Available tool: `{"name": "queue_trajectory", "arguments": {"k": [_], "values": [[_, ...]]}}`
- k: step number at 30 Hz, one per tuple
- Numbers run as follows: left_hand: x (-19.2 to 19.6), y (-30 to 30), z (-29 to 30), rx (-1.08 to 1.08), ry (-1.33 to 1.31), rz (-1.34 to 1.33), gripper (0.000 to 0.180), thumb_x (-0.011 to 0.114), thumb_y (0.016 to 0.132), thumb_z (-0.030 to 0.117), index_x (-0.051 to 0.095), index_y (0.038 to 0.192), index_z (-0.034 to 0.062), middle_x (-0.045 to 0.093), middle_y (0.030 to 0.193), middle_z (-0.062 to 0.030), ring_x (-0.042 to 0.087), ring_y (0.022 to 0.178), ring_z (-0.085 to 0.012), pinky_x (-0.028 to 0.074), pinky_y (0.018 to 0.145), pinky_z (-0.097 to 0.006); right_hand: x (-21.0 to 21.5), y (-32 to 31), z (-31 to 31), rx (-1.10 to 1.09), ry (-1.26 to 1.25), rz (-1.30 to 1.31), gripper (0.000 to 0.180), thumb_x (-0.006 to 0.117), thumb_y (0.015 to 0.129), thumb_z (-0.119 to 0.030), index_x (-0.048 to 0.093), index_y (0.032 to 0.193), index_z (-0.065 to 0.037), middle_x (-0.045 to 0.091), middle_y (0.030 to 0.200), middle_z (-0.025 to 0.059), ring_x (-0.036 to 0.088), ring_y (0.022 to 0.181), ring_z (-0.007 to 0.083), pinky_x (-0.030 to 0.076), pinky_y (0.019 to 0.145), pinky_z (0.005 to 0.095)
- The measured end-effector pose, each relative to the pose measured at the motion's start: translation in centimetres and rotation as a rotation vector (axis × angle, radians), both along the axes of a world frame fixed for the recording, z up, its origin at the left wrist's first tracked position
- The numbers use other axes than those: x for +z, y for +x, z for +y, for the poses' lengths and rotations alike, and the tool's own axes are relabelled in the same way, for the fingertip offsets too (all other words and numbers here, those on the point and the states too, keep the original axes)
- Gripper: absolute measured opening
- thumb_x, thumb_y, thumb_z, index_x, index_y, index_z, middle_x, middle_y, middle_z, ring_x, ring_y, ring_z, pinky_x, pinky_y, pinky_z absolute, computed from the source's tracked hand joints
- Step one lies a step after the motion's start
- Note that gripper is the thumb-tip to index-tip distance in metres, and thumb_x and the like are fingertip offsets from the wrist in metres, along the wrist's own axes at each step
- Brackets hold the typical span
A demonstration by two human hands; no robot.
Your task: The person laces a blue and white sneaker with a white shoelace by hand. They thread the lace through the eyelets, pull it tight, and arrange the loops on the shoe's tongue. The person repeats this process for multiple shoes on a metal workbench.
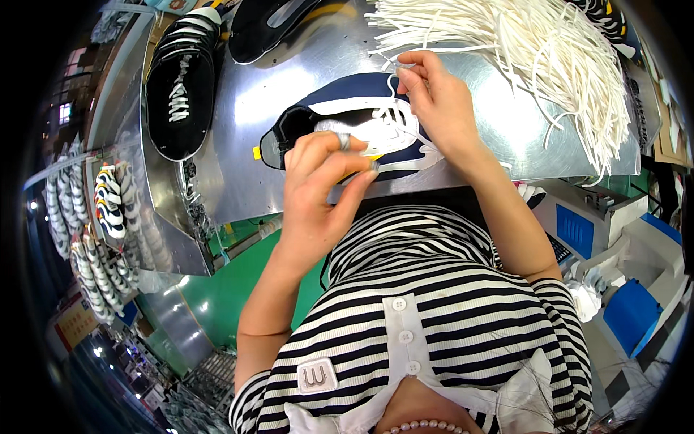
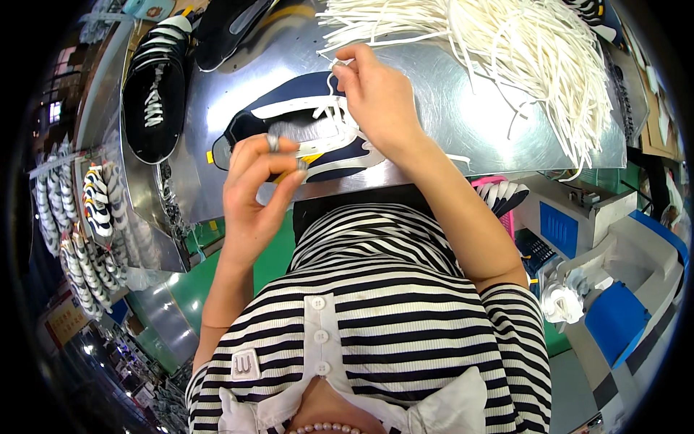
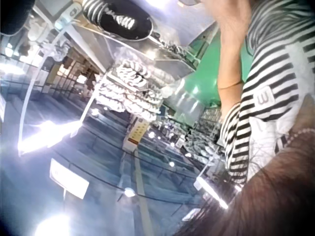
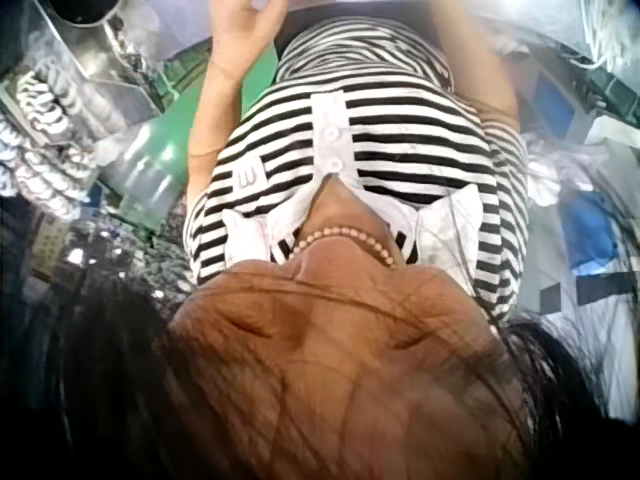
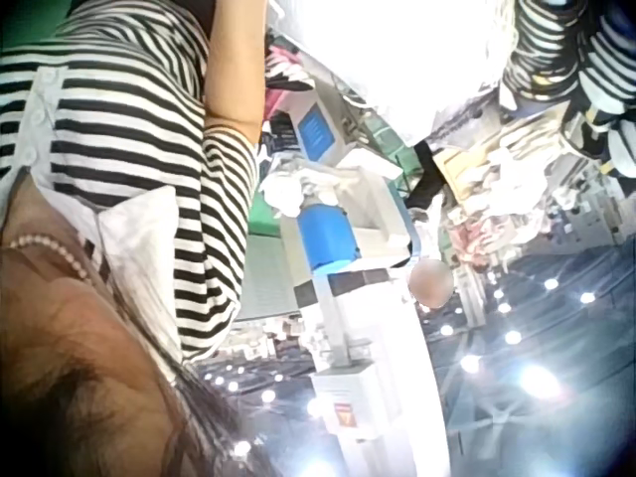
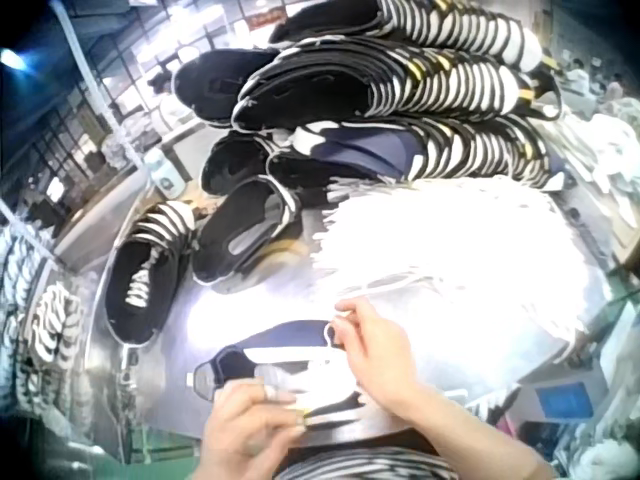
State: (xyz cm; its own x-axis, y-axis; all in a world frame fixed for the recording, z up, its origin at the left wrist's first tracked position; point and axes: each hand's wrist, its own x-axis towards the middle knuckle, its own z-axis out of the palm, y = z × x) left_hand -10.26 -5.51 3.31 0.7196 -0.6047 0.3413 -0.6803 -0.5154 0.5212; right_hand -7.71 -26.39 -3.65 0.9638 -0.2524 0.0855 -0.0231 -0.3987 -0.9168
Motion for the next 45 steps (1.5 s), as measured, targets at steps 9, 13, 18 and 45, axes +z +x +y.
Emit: {"name": "queue_trajectory", "arguments": {"k": [9, 13, 18, 45], "values": [[-0.3, 1.9, -4.4, 0.193, 0.216, -0.23, 0.037, 0.08, 0.076, 0.017, 0.066, 0.108, 0.0048, 0.057, 0.101, -0.0108, 0.053, 0.092, -0.0286, 0.041, 0.081, -0.039, 0.4, -0.6, 0.0, 0.115, 0.024, -0.028, 0.042, 0.072, 0.087, -0.028, 0.06, 0.122, -0.008, 0.073, 0.094, 0.0086, 0.07, 0.079, 0.021, 0.053, 0.072, 0.0346], [-1.1, 1.3, -3.1, 0.181, 0.061, -0.192, 0.032, 0.078, 0.077, 0.009, 0.065, 0.106, 0.0036, 0.057, 0.096, -0.0115, 0.055, 0.088, -0.029, 0.042, 0.077, -0.039, 1.0, -0.2, 0.1, 0.112, 0.22, -0.031, 0.041, 0.074, 0.083, -0.019, 0.061, 0.121, -0.011, 0.073, 0.093, 0.0061, 0.069, 0.075, 0.0192, 0.053, 0.067, 0.0326], [-1.1, 0.5, -0.6, 0.211, 0.104, -0.059, 0.021, 0.072, 0.082, 0.009, 0.067, 0.102, 0.0019, 0.062, 0.09, -0.0116, 0.061, 0.083, -0.0302, 0.047, 0.073, -0.04, 4.2, -4.2, 0.4, 0.429, 0.014, -0.237, 0.038, 0.073, 0.085, -0.015, 0.062, 0.121, -0.013, 0.072, 0.09, 0.0037, 0.07, 0.072, 0.0218, 0.053, 0.061, 0.0313], [-0.8, 1.1, -0.5, 0.085, -0.075, 0.537, 0.029, 0.071, 0.088, 0.022, 0.066, 0.106, 0.0002, 0.068, 0.096, -0.0196, 0.067, 0.085, -0.0349, 0.052, 0.075, -0.039, 3.2, -4.4, 1.4, 0.104, 0.563, 0.109, 0.009, 0.071, 0.091, -0.011, 0.067, 0.092, -0.003, 0.059, 0.07, -0.0057, 0.045, 0.054, -0.0002, 0.033, 0.048, 0.0165]]}}
